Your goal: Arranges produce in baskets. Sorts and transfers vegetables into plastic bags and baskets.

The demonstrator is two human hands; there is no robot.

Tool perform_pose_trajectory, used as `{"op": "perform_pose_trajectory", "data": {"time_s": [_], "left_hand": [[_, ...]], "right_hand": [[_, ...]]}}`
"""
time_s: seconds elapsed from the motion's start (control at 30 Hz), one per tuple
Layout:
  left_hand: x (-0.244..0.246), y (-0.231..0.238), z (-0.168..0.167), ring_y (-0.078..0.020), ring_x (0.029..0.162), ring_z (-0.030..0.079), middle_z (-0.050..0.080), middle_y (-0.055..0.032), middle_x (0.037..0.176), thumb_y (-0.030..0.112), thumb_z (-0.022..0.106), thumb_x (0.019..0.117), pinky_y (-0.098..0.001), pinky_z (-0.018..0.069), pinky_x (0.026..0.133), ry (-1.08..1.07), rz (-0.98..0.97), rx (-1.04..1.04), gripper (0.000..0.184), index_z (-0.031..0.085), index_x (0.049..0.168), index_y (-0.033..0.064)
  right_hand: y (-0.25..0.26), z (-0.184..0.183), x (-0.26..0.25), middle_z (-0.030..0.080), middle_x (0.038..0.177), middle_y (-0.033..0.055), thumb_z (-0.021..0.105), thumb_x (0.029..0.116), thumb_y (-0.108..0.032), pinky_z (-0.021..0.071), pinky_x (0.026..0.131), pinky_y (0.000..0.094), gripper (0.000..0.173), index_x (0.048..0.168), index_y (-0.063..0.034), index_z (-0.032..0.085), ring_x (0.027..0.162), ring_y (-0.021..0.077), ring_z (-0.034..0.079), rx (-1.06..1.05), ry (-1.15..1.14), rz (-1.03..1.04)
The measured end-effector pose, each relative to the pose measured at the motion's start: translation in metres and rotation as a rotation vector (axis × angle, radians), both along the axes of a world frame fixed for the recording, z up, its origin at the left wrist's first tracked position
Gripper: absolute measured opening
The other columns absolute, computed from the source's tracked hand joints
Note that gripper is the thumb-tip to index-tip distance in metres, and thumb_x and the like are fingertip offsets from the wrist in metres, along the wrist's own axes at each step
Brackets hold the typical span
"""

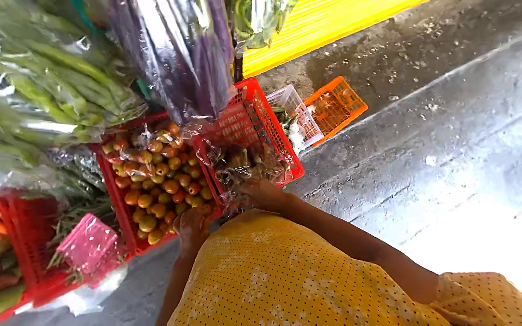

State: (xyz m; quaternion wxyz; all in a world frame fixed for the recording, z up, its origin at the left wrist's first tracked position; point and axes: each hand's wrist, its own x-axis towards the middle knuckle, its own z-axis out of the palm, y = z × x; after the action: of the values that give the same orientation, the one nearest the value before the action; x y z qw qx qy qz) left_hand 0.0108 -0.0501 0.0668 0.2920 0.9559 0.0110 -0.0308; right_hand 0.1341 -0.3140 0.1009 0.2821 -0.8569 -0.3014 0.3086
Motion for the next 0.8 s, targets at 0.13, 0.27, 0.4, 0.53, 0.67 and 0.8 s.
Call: {"op": "perform_pose_trajectory", "data": {"time_s": [0.13,0.27,0.4,0.53,0.67,0.8], "left_hand": [[-0.004,0.006,-0.019,-0.0484,0.111,0.065,0.072,-0.0237,0.115,0.016,0.066,0.0896,-0.0741,0.0388,0.098,-0.102,-0.079,0.003,0.026,0.075,0.106,-0.0029],[0.003,0.002,0.005,-0.0538,0.128,0.052,0.060,-0.0302,0.135,0.013,0.067,0.0920,-0.0731,0.0333,0.106,0.103,-0.107,-0.025,0.028,0.072,0.112,-0.0048],[-0.003,0.001,-0.014,-0.0566,0.125,0.052,0.055,-0.0319,0.139,0.016,0.068,0.0884,-0.0756,0.0357,0.100,-0.074,-0.037,0.025,0.036,0.069,0.119,-0.0031],[0.012,-0.028,-0.012,-0.0548,0.130,0.049,0.052,-0.0296,0.144,0.022,0.067,0.0866,-0.0745,0.0358,0.101,-0.145,0.086,0.118,0.043,0.066,0.123,-0.0010],[0.030,-0.079,0.009,-0.0584,0.137,0.041,0.044,-0.0368,0.148,0.028,0.069,0.0895,-0.0718,0.0332,0.108,-0.144,0.204,0.209,0.055,0.059,0.130,-0.0085],[0.052,-0.149,0.024,-0.0573,0.140,0.036,0.039,-0.0397,0.149,0.030,0.069,0.0884,-0.0671,0.0311,0.112,-0.182,0.279,0.245,0.062,0.055,0.133,-0.0108]], "right_hand": [[-0.029,0.005,-0.013,0.071,0.122,0.0161,0.055,0.1028,-0.012,0.0541,0.099,0.0536,0.025,0.118,-0.0038,0.073,0.111,0.0307,0.069,0.129,-0.113,-0.368],[-0.085,-0.001,-0.019,0.073,0.111,0.0151,0.062,0.0986,-0.007,0.0597,0.090,0.0488,0.018,0.111,-0.0016,0.074,0.098,0.0265,0.073,0.192,-0.390,-0.795],[-0.153,-0.028,0.005,0.071,0.116,0.0182,0.056,0.1010,-0.011,0.0547,0.098,0.0540,0.024,0.115,-0.0002,0.072,0.108,0.0315,0.070,0.080,-0.219,-1.012],[-0.207,-0.089,0.058,0.067,0.125,0.0244,0.059,0.0985,-0.012,0.0505,0.102,0.0593,0.033,0.128,0.0016,0.066,0.116,0.0394,0.066,0.023,-0.053,-1.027],[-0.235,-0.143,0.127,0.063,0.131,0.0287,0.064,0.0963,-0.017,0.0462,0.104,0.0658,0.042,0.135,0.0008,0.061,0.123,0.0460,0.060,-0.020,0.079,-1.017],[-0.249,-0.164,0.187,0.061,0.134,0.0270,0.061,0.0980,-0.015,0.0452,0.107,0.0633,0.039,0.134,0.0008,0.062,0.126,0.0434,0.059,-0.017,0.155,-0.904]]}}
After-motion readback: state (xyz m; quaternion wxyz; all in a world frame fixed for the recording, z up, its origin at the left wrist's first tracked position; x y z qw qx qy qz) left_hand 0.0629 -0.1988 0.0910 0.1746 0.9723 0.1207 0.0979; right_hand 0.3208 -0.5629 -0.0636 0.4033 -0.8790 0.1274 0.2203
